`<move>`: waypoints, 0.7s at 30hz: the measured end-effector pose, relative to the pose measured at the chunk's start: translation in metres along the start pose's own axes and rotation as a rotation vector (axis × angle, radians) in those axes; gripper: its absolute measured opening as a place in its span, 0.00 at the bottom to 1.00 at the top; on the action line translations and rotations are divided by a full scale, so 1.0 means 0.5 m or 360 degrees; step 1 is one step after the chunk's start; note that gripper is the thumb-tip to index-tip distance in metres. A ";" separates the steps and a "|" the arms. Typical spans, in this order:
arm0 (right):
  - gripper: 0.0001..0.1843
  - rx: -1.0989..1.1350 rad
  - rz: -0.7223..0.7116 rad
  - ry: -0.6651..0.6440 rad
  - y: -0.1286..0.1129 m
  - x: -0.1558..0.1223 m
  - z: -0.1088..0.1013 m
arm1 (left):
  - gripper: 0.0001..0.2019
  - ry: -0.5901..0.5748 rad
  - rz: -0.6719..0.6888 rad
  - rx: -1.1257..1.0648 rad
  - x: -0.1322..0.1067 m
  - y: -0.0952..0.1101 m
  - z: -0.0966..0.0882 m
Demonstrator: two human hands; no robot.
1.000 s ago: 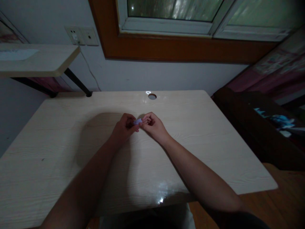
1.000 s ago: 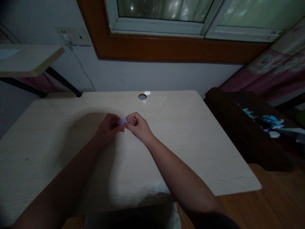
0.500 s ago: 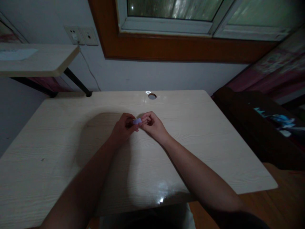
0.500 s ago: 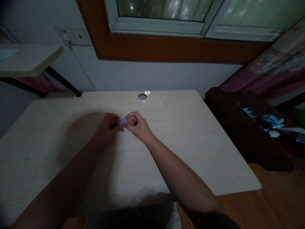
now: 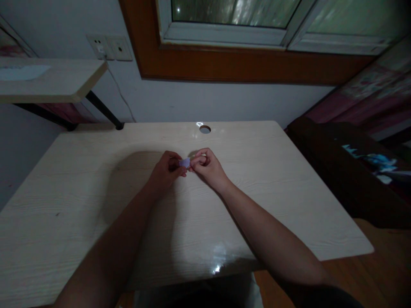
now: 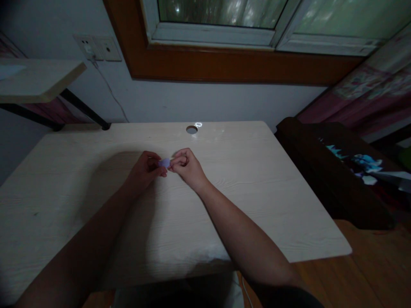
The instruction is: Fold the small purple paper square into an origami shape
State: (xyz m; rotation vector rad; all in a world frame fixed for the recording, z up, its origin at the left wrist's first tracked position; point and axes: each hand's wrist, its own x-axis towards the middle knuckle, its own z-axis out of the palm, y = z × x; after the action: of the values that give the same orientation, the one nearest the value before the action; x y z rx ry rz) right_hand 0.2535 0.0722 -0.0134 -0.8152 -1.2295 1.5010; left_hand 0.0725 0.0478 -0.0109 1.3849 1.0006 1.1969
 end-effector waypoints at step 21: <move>0.19 -0.0089 -0.0035 -0.0042 -0.001 0.000 -0.007 | 0.17 0.0003 0.0034 0.0094 -0.001 0.005 0.002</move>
State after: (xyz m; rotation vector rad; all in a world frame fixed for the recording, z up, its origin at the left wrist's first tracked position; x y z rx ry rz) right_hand 0.2566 0.0730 -0.0139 -0.8183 -1.3010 1.4699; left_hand 0.0734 0.0467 -0.0083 1.4440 1.0318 1.1933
